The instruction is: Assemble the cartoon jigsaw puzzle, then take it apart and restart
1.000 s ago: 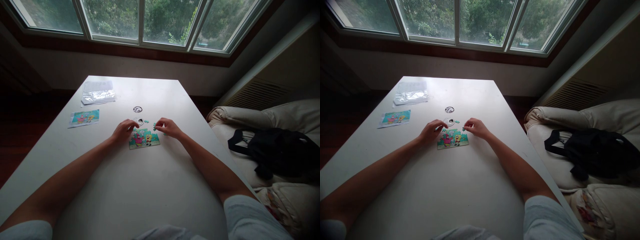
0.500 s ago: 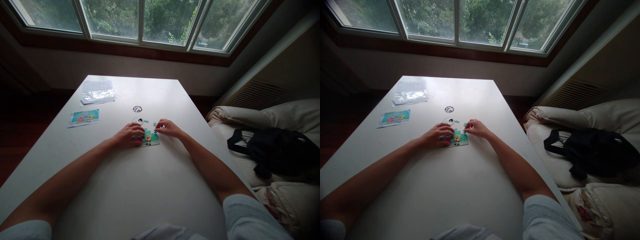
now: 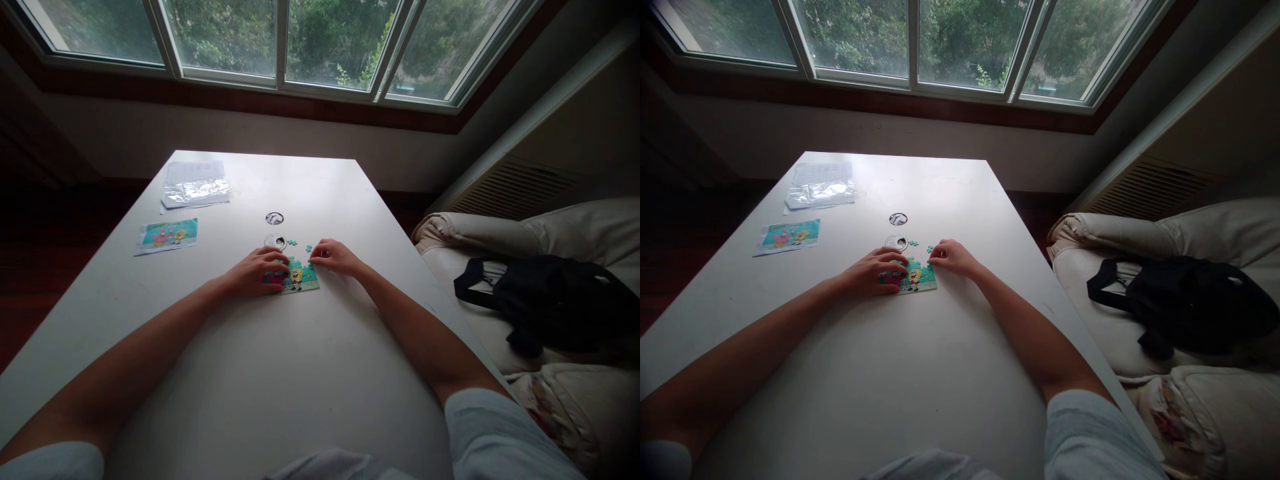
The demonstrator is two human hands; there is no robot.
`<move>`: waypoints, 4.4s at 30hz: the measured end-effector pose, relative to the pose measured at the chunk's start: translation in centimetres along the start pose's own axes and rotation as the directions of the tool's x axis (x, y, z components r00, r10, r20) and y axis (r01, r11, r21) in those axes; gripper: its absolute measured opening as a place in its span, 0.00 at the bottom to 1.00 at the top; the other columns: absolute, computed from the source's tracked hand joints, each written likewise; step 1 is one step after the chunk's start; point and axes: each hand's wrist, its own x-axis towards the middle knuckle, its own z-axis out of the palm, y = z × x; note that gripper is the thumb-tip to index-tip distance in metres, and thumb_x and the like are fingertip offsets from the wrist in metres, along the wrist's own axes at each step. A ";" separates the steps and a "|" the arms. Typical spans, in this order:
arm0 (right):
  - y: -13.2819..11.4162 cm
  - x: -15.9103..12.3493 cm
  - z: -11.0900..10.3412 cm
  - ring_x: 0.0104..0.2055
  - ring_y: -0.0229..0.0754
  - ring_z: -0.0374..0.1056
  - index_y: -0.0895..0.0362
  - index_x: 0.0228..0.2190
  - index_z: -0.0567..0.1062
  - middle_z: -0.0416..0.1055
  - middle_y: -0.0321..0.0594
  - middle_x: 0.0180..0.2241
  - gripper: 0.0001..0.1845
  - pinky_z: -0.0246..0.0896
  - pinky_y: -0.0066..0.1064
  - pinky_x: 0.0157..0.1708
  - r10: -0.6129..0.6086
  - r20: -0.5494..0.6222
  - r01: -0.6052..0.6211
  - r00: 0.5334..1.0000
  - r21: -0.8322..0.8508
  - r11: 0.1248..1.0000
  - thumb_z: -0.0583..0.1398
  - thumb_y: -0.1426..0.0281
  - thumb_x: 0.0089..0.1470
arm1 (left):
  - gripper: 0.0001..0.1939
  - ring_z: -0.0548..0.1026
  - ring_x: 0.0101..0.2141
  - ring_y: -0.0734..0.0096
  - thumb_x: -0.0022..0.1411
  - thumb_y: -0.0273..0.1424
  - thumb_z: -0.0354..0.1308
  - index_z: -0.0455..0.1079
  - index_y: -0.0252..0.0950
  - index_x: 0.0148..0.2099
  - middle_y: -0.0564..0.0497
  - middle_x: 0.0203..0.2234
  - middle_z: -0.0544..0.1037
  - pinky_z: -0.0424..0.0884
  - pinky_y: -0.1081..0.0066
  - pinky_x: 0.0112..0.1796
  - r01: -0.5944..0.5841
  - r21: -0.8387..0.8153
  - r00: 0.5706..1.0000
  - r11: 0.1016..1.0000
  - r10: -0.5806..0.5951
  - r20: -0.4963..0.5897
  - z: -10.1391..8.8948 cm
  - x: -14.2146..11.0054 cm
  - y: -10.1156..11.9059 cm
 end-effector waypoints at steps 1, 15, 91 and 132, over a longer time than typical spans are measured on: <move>0.0 0.0 0.0 0.37 0.42 0.67 0.56 0.32 0.83 0.73 0.43 0.36 0.08 0.61 0.32 0.37 -0.001 -0.002 0.001 1.000 -0.010 1.000 0.66 0.65 0.55 | 0.18 0.65 0.63 0.50 0.62 0.42 0.65 0.77 0.48 0.54 0.47 0.56 0.76 0.62 0.53 0.63 -0.001 0.002 1.000 1.000 0.001 0.002 0.0 0.0 0.0; 0.0 0.0 0.6 0.40 0.43 0.66 0.56 0.33 0.82 0.73 0.42 0.35 0.05 0.59 0.33 0.40 -0.017 -0.027 0.014 0.999 -0.118 0.993 0.66 0.67 0.56 | 0.19 0.63 0.64 0.51 0.63 0.44 0.64 0.76 0.48 0.55 0.48 0.57 0.75 0.60 0.54 0.63 0.000 0.019 1.000 1.000 0.000 0.024 0.0 0.0 -0.1; 2.6 -0.1 -1.6 0.39 0.45 0.71 0.54 0.36 0.82 0.80 0.40 0.37 0.14 0.65 0.39 0.46 0.013 -0.432 -0.125 0.902 -0.232 0.965 0.56 0.75 0.57 | 0.11 0.70 0.39 0.63 0.65 0.36 0.55 0.79 0.41 0.42 0.47 0.38 0.75 0.67 0.64 0.42 0.368 0.045 0.910 0.929 -0.351 -0.220 -2.2 -2.3 -5.9; -0.5 1.2 3.1 0.47 0.49 0.64 0.49 0.41 0.81 0.74 0.44 0.43 0.11 0.60 0.41 0.48 -0.181 -0.155 0.100 0.971 -0.426 0.899 0.59 0.73 0.63 | 0.10 0.69 0.38 0.61 0.65 0.36 0.56 0.78 0.42 0.42 0.48 0.35 0.75 0.66 0.62 0.42 0.383 0.083 0.900 0.920 -0.351 -0.260 -1.3 -1.4 -5.2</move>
